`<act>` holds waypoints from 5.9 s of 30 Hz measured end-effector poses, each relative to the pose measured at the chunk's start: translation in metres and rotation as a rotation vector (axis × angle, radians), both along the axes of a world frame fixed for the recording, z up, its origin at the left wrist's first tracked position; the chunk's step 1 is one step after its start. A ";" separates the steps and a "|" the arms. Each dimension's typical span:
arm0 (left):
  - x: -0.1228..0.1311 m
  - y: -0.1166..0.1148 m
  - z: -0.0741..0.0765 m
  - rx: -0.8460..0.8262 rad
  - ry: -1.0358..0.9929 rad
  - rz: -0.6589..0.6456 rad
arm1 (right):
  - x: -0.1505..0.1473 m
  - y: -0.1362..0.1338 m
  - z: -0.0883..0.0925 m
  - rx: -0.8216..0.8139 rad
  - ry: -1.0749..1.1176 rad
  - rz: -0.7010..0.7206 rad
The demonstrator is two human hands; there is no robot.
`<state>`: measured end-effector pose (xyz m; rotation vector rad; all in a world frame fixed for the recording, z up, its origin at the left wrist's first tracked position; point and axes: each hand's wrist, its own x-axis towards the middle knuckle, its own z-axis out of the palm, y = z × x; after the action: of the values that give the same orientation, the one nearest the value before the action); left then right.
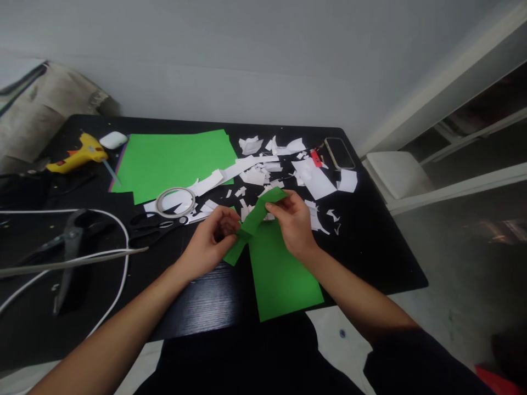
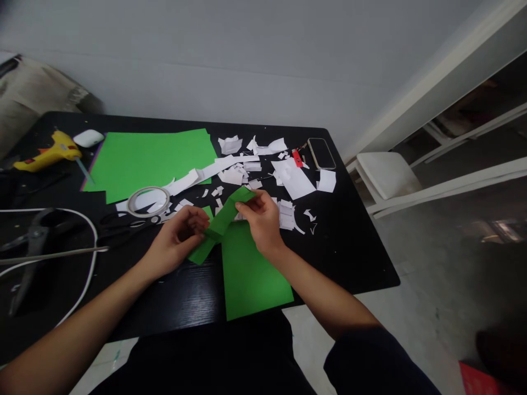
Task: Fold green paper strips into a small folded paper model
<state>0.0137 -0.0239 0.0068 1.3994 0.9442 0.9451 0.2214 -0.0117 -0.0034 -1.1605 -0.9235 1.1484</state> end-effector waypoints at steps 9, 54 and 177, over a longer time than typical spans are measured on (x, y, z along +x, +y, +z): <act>-0.018 0.018 0.016 -0.217 -0.217 0.234 | -0.004 -0.007 0.005 0.108 -0.142 0.025; -0.014 0.014 0.011 -0.251 -0.105 0.378 | -0.008 -0.011 0.000 -0.155 0.023 0.272; 0.004 -0.001 0.006 -0.179 -0.142 0.354 | -0.014 -0.017 0.007 -0.297 0.033 0.304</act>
<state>0.0180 -0.0247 0.0123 1.0182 1.1600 1.1750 0.2071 -0.0290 0.0033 -1.2613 -0.9473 1.5874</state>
